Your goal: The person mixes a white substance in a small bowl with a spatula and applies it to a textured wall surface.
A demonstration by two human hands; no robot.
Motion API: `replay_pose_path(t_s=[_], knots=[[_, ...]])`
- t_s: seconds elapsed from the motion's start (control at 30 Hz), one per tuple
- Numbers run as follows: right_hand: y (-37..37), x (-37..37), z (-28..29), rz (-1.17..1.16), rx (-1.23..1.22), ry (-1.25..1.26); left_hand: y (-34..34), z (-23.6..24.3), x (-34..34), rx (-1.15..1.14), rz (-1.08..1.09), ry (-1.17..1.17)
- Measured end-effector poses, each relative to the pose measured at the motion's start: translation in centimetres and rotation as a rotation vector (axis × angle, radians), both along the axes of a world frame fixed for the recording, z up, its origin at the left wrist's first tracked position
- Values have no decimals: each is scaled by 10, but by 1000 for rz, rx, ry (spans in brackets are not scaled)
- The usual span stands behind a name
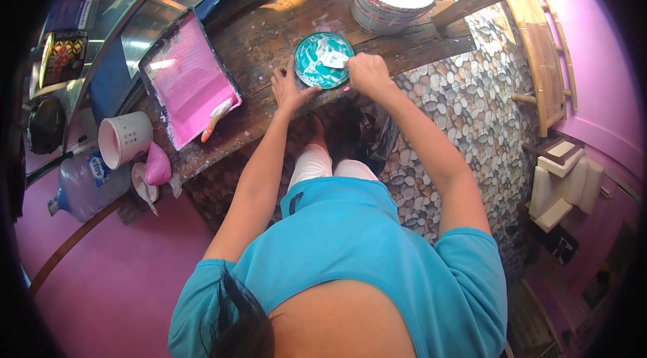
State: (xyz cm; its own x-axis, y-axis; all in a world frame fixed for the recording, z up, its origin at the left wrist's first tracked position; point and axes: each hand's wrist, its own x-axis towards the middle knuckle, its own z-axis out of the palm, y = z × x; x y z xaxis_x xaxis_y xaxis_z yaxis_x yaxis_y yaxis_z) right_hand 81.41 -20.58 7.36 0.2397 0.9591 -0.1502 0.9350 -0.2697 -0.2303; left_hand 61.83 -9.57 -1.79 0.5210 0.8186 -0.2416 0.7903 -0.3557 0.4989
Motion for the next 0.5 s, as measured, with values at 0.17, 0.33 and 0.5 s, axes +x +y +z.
replay_pose_path(t_s=[0.17,0.33,0.5], knots=[[-13,-22,-25,-187,104,95,-1,-5,3,22,19,-7],[-21,-14,-40,-193,174,217,-9,-9,6,55,79,-19],[-23,14,-67,-94,311,254,-11,-7,10,35,121,-1]])
